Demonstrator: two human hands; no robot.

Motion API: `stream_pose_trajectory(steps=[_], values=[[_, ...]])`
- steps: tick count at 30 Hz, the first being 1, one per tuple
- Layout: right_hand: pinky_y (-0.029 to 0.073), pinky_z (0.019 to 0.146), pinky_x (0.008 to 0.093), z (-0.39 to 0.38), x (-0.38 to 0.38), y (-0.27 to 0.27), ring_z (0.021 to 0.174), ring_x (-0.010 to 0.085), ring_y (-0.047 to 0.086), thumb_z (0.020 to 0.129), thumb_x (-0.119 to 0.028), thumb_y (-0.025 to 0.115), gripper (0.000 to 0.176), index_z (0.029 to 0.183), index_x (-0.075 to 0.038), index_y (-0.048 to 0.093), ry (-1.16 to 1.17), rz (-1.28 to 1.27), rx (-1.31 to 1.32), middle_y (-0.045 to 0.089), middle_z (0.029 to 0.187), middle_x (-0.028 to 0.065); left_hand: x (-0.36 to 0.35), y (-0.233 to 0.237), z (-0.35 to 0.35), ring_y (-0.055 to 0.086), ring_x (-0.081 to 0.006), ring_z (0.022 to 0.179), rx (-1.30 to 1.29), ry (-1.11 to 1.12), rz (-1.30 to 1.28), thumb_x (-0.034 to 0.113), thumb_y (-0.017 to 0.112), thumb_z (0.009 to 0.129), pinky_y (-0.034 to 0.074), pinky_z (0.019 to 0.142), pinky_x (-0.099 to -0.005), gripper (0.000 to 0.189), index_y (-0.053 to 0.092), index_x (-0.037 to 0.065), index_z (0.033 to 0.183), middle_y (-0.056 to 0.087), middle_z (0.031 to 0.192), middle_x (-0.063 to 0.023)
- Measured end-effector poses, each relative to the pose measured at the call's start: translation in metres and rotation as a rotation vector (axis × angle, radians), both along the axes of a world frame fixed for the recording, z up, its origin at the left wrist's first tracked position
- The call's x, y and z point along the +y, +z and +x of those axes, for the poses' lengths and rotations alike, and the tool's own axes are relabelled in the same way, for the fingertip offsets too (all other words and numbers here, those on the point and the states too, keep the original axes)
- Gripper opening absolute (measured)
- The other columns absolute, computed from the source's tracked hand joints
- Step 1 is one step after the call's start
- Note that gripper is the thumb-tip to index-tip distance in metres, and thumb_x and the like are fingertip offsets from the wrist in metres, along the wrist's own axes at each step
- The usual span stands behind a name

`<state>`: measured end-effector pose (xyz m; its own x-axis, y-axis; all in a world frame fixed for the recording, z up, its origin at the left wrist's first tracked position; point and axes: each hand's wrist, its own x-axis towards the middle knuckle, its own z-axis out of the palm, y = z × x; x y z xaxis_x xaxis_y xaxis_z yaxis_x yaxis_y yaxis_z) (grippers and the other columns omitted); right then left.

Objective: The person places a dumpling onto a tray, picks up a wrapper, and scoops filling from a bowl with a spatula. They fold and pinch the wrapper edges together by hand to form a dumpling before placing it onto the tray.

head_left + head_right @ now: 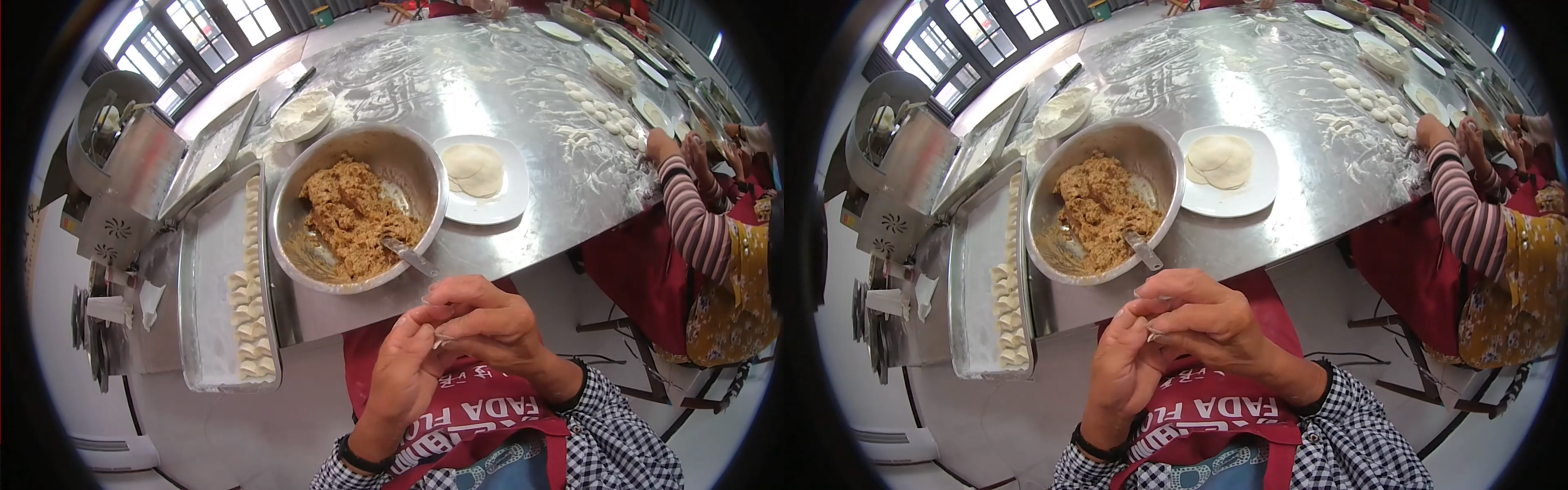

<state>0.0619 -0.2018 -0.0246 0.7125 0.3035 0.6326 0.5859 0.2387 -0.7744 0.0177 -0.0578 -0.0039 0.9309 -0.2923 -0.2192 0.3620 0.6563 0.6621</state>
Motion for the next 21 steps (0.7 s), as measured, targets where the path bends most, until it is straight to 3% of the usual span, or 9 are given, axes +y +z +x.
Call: stream_pose_trajectory(steps=[2,6,9,12,14,21], values=[[0.048,0.074,0.0274,-0.003,-0.001,0.007,0.093,0.022,0.057,0.072,-0.002,0.067,0.016,0.087,0.0,0.064,-0.091,-0.137,0.043,0.054,0.11,0.0172,0.0,-0.002,0.001,0.052,-0.0208,0.105,0.002,0.026,-0.011,0.014,0.038,0.093,0.045,0.09,-0.0357,0.028,0.041,-0.003,0.115,0.049,0.115,-0.015],[0.048,0.075,0.0283,-0.002,0.0,-0.004,0.095,0.022,0.056,0.071,-0.002,0.067,0.018,0.088,0.0,0.063,-0.033,-0.07,0.079,0.054,0.11,0.0174,0.002,-0.004,-0.001,0.052,-0.024,0.106,-0.012,0.038,-0.019,0.012,0.041,0.092,0.046,0.091,-0.038,0.03,0.041,-0.004,0.116,0.049,0.117,-0.0182],[0.047,0.075,0.0284,0.003,0.002,0.0,0.096,0.0226,0.056,0.071,-0.002,0.067,0.017,0.087,0.0,0.063,-0.036,-0.019,-0.049,0.055,0.109,0.0174,0.002,-0.001,0.0,0.052,-0.0248,0.106,0.04,0.0,-0.015,0.012,0.041,0.091,0.045,0.091,-0.0383,0.03,0.041,-0.004,0.117,0.049,0.117,-0.0189],[0.047,0.075,0.0293,0.001,0.001,0.008,0.096,0.0245,0.056,0.071,-0.003,0.067,0.014,0.084,0.0,0.063,-0.124,-0.111,-0.007,0.056,0.107,0.0177,0.001,0.001,0.001,0.051,-0.0188,0.106,0.025,-0.015,-0.018,0.012,0.035,0.093,0.043,0.093,-0.0342,0.032,0.04,-0.005,0.12,0.049,0.116,-0.0146],[0.047,0.076,0.0299,0.002,0.001,0.0,0.096,0.0266,0.056,0.071,-0.004,0.067,0.013,0.083,0.0,0.063,-0.041,-0.005,-0.016,0.056,0.107,0.0181,0.002,-0.002,0.0,0.051,-0.0191,0.106,0.022,-0.016,-0.057,0.012,0.035,0.093,0.043,0.093,-0.0343,0.032,0.04,-0.005,0.119,0.049,0.116,-0.015],[0.047,0.076,0.0303,0.002,0.0,0.005,0.096,0.027,0.056,0.071,-0.004,0.067,0.014,0.084,-0.001,0.064,-0.052,-0.033,0.015,0.056,0.107,0.0181,0.004,-0.003,0.002,0.052,-0.0206,0.106,0.009,-0.025,-0.141,0.011,0.035,0.093,0.043,0.093,-0.0347,0.031,0.041,-0.005,0.119,0.049,0.117,-0.0163]])
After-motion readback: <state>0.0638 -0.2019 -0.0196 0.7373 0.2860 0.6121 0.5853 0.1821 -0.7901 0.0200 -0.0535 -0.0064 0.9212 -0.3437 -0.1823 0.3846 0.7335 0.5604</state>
